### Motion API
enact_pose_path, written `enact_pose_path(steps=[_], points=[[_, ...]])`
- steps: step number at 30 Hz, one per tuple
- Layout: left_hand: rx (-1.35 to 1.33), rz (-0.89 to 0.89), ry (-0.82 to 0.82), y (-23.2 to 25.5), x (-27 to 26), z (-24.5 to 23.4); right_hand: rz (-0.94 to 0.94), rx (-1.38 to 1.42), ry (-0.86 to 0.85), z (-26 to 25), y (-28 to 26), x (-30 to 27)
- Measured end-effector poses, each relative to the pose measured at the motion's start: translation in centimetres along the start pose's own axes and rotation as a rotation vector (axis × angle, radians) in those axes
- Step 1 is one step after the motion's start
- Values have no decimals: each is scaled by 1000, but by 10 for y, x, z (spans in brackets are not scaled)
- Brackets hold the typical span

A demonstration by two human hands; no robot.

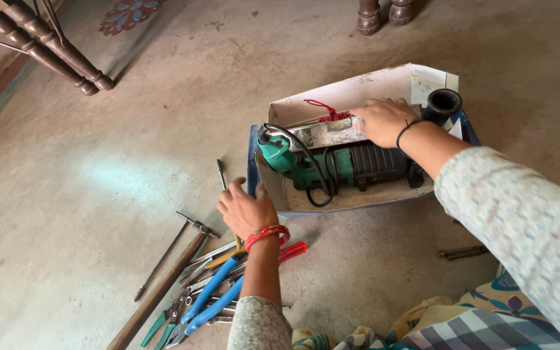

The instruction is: The person sits on the floor and organizes various tools into a cardboard box. They pick up items such as a hammer, pliers, screwdrivers, and wrenches from the floor and place them into the box one by one.

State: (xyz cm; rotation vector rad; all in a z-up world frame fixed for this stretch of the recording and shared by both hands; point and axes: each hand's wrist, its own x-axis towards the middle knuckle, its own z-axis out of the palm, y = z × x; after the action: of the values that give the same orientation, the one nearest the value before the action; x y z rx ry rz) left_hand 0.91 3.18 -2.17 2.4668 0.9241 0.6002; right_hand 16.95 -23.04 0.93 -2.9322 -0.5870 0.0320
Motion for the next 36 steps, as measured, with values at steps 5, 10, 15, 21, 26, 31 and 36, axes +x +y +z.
enact_pose_path(steps=[5,10,15,21,26,31,36], points=[[-87,-15,-175,-8,27,15,-119,63,145,-19,-14,-30],[-41,85,-233,-2,25,44,-106,245,463,-54,25,-59],[7,-34,-258,0,26,59,287,234,526,-34,125,-70],[-124,-23,-288,-2,51,74,523,1009,-24,81,195,-51],[-23,67,-319,6,45,71,495,980,67,122,172,-33],[-12,71,-307,9,24,52,419,1023,169,94,154,-37],[0,-9,-355,20,26,37,539,1220,333,52,147,-11]])
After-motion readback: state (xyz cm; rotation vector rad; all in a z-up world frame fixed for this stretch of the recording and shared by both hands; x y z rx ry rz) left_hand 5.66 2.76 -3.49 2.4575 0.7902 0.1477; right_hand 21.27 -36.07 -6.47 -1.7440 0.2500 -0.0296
